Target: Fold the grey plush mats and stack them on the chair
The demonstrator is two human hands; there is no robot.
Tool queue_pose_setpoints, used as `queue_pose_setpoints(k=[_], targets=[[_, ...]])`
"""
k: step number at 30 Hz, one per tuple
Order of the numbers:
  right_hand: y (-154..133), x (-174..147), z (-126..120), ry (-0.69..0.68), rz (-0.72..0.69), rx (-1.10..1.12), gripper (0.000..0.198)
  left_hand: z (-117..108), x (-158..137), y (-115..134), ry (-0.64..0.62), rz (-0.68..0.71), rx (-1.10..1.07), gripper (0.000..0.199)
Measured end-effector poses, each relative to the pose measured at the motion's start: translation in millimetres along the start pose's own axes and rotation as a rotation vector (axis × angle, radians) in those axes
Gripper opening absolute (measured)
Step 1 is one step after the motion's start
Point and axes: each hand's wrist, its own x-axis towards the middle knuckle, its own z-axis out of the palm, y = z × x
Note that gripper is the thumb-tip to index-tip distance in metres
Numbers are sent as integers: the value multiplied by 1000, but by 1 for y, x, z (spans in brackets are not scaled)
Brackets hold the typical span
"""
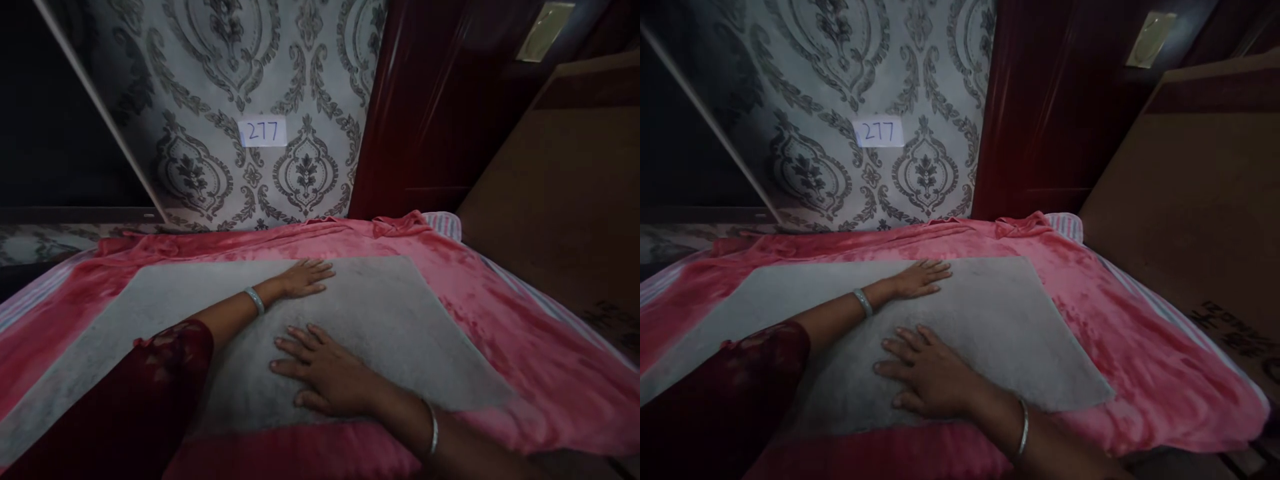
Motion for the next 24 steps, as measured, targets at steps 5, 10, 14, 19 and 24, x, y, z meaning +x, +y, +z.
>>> queue_pose_setpoints(k=[5,10,14,19,24], targets=[[-1,-2,-3,50,-7,44,60,-12,24,-31,8,-91,1,58],[1,-1,-1,85,-35,9,59,-15,39,-33,11,-187,91,57],[0,-12,-13,105,-32,4,58,-24,43,-17,74,-244,171,61],[12,-56,-27,181,178,13,59,-23,61,33,19,104,69,63],[25,-79,-9,123,260,6,65,4,92,54,-43,241,-8,65]])
